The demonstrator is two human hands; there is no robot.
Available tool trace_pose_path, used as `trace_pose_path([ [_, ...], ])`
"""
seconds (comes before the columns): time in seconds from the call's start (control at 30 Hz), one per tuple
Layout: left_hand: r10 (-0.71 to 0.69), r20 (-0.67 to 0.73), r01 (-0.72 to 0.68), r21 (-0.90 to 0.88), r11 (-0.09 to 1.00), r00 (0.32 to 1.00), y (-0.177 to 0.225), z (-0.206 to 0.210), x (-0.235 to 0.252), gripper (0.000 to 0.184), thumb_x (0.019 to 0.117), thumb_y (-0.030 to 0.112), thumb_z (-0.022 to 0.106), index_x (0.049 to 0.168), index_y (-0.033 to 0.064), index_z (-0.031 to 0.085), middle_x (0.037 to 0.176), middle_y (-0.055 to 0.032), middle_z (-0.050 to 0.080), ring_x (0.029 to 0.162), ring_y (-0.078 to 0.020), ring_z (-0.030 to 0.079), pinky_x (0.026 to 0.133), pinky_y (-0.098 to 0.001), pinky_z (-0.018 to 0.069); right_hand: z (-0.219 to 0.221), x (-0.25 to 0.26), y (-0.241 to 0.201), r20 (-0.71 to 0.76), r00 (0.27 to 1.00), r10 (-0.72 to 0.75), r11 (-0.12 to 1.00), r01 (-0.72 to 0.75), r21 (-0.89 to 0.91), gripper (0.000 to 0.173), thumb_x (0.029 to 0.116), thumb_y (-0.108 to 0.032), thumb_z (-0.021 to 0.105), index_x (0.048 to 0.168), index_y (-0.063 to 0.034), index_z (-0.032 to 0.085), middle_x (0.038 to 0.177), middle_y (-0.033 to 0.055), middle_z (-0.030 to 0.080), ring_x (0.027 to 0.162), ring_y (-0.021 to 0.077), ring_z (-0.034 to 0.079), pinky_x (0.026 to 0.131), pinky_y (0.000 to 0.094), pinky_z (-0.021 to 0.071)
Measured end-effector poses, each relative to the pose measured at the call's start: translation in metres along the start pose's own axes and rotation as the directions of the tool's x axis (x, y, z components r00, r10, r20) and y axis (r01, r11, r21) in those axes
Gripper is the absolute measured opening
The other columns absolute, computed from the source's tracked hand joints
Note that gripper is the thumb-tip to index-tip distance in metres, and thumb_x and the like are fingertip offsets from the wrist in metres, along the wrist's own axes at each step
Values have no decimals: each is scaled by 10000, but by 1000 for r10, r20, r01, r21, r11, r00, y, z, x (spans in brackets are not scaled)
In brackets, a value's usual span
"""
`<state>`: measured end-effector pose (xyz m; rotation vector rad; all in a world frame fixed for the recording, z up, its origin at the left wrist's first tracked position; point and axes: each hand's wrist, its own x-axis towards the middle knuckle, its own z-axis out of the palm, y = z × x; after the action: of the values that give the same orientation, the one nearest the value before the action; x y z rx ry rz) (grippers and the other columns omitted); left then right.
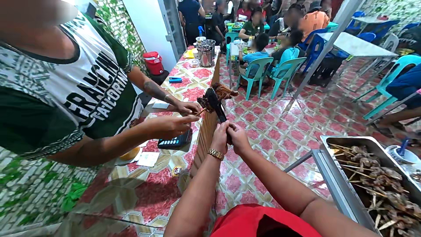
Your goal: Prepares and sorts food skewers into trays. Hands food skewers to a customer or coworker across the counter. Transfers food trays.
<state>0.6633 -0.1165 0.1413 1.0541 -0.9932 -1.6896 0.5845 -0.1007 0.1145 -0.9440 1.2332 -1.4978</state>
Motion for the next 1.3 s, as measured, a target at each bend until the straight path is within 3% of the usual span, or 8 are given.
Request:
trace_pose_path([
  [0.17,40,49,-35,-113,993,998,6,-14,8,495,1121,437,279,1310,100,588,1054,-67,714,828,-123,679,674,-266,543,8,2,1,24,999,-42,997,44,-57,277,1012,-147,635,1229,24,631,792,62,641,573,76,524,537,247,456],
  [0.47,116,-36,-121,-234,965,993,-11,-19,12,458,1124,395,303,1224,86,626,995,-45,694,830,-112,671,704,-255,556,14,0,12,19,999,-39,994,41,-97,296,1016,-161,631,1233,40,633,874,96,670,669,112,595,637,295,523],
  [0.73,183,-3,-176,-286,942,983,-10,-17,11,491,1129,398,250,1224,96,626,1013,-42,705,878,-112,688,744,-258,570,12,0,8,33,994,-106,985,110,-132,326,992,-189,662,1248,12,645,1004,117,694,808,150,654,733,344,561],
  [0.93,160,-16,-159,-264,951,987,-11,-18,12,476,1129,382,278,1213,76,632,1068,-78,720,930,-151,700,785,-299,575,10,-2,8,32,996,-84,988,87,-130,301,999,-190,656,1213,20,633,840,87,662,617,108,574,586,283,506],
  [1.03,171,-5,-167,-257,952,985,-12,-20,12,483,1131,371,274,1180,65,644,1036,-72,725,922,-143,703,784,-289,579,10,-2,8,39,999,-28,988,34,-153,329,1004,-206,657,1241,18,613,842,88,646,605,112,553,583,285,495],
  [1.2,188,17,-181,-207,962,982,-14,-26,16,476,1134,352,257,1174,73,641,1025,-54,727,898,-133,706,747,-288,588,5,-2,0,134,988,82,967,-46,-251,476,1015,-292,650,1356,15,525,965,145,669,716,170,634,663,336,551],
  [1.23,217,11,-213,-155,965,976,-15,-34,16,472,1132,345,275,1190,68,653,1020,-54,736,875,-127,707,722,-287,591,5,-4,-4,190,976,110,954,-50,-296,563,1010,-322,653,1421,17,469,1069,178,679,832,212,677,755,380,579],
  [1.3,287,119,-271,-136,953,951,-18,-41,13,478,1134,292,198,1225,43,595,1039,-52,724,954,-143,705,843,-336,598,-10,-14,-11,211,971,108,938,-30,-344,683,991,-401,666,1472,16,419,1184,219,680,1021,283,698,913,465,577],
])
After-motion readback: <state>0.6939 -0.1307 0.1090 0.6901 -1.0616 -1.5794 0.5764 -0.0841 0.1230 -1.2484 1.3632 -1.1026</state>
